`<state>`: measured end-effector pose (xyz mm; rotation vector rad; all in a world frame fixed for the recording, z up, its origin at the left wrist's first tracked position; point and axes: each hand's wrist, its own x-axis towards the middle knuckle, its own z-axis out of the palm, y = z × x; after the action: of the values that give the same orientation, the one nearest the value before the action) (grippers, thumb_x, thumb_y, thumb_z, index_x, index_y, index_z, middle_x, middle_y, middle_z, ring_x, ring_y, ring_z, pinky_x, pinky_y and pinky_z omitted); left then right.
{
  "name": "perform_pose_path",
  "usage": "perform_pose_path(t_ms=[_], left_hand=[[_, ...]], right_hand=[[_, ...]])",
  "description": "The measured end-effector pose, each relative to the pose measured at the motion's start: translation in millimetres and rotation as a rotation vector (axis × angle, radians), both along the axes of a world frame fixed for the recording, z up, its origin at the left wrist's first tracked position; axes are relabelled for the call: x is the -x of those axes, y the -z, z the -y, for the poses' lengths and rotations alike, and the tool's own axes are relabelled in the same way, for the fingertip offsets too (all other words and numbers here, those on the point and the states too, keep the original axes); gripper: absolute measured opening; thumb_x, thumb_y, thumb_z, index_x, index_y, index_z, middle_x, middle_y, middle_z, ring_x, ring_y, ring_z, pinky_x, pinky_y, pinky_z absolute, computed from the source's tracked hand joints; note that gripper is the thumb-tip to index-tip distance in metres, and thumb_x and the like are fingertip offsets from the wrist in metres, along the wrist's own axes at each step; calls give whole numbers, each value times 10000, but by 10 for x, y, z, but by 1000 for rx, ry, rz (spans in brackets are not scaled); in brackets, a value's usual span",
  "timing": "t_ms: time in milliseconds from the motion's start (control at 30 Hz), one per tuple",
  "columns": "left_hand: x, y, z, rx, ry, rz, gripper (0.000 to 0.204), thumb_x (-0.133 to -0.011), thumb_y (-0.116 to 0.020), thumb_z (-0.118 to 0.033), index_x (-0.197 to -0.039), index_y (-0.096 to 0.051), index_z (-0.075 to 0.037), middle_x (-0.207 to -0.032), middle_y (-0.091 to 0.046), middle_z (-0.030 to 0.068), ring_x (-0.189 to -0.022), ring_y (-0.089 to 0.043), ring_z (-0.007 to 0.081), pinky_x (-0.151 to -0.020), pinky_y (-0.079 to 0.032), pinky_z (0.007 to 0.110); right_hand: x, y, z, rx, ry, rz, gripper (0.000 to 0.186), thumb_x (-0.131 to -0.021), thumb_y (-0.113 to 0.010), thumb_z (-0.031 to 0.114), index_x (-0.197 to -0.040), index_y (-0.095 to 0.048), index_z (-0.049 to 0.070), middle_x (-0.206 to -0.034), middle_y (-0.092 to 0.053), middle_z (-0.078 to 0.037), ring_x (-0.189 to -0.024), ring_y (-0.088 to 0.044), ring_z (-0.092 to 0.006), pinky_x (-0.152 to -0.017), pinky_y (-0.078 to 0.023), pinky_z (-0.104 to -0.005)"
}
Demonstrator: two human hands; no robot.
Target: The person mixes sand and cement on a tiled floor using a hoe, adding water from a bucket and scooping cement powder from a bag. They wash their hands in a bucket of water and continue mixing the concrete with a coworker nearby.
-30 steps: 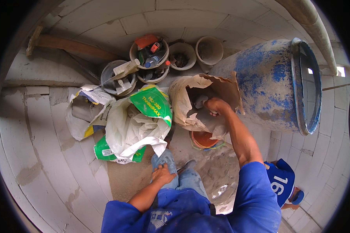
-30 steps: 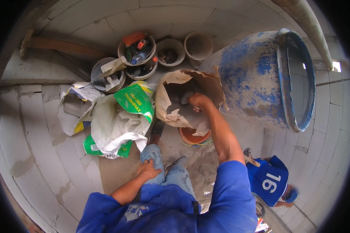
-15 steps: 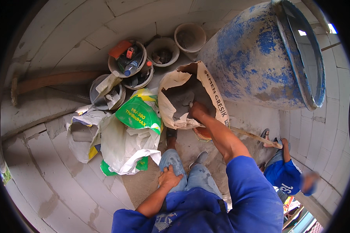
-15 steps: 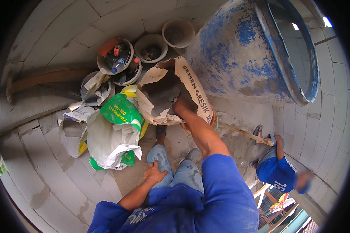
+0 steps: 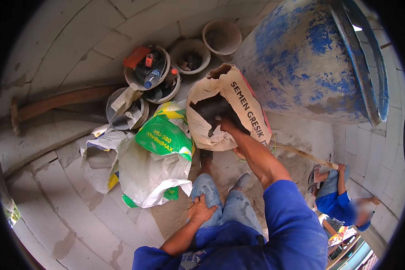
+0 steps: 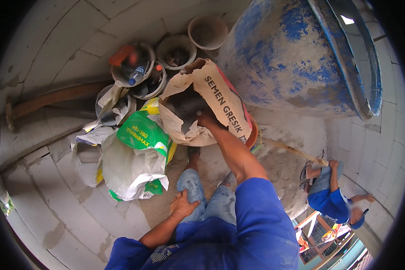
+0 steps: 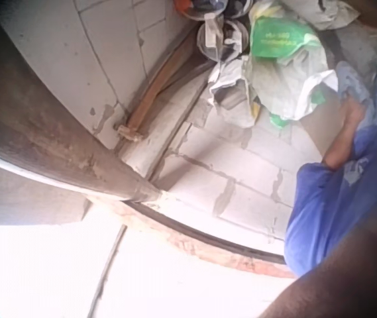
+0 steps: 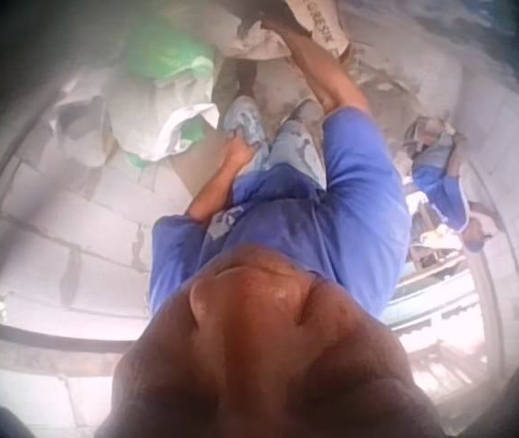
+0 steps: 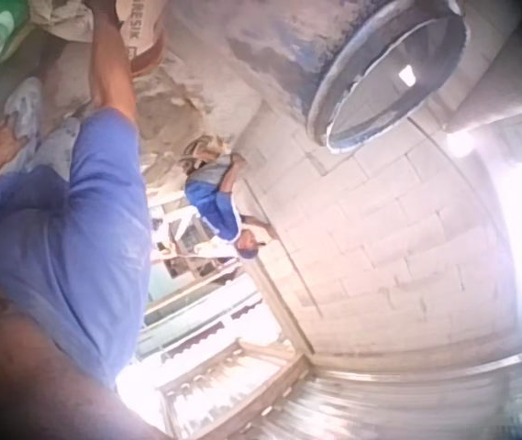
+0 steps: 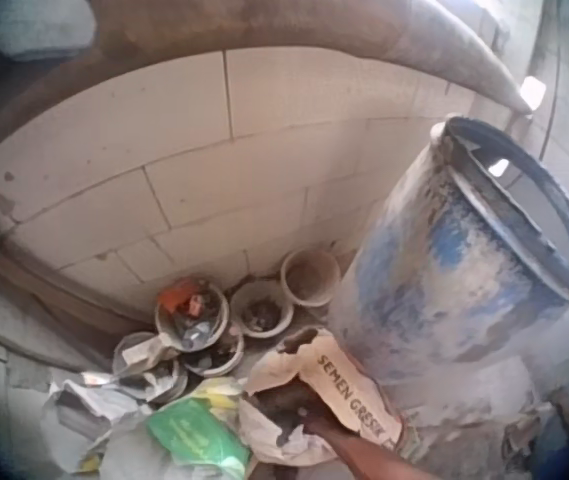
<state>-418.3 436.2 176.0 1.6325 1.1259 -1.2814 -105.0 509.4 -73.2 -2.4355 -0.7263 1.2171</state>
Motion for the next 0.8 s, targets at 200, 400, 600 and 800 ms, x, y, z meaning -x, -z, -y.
perform_pose_path(t_ms=[200,400,600,800], left_hand=[[-214,-7,6,44,66,72,975,-804,-665,-617,-1546,-300,-101,-1547,-368,195,-1385,-424,382,-1112,-403,452],[-92,12,54,14,56,41,977,-806,-663,-617,-1542,-302,-84,-1539,-374,194,-1370,-442,385,-1109,-403,456],[-224,0,104,6,67,54,972,-810,-667,-613,-1545,-295,-96,-1530,-382,194,-1366,-444,389,-1107,-405,456],[-272,-4,135,-5,150,78,934,-830,-649,-601,-1542,-299,-108,-1533,-373,185,-1339,-461,404,-1086,-427,458]], right_hand=[[-424,505,316,-43,196,-107,615,-833,-710,397,-1303,-605,13,-1232,-655,-236,-1140,-638,-364,-999,-476,-433],[-156,-595,256,-115,123,-59,579,-839,-718,403,-1270,-620,29,-1226,-646,-266,-1144,-633,-383,-947,-494,-422],[-284,-1387,196,39,156,-222,719,-869,-672,435,-1456,-475,70,-1332,-585,-212,-1131,-588,-338,-974,-453,-407],[-389,-1476,227,52,215,-275,623,-870,-693,403,-1366,-556,53,-1019,-687,-179,-661,-665,-279,-610,-555,-393]])
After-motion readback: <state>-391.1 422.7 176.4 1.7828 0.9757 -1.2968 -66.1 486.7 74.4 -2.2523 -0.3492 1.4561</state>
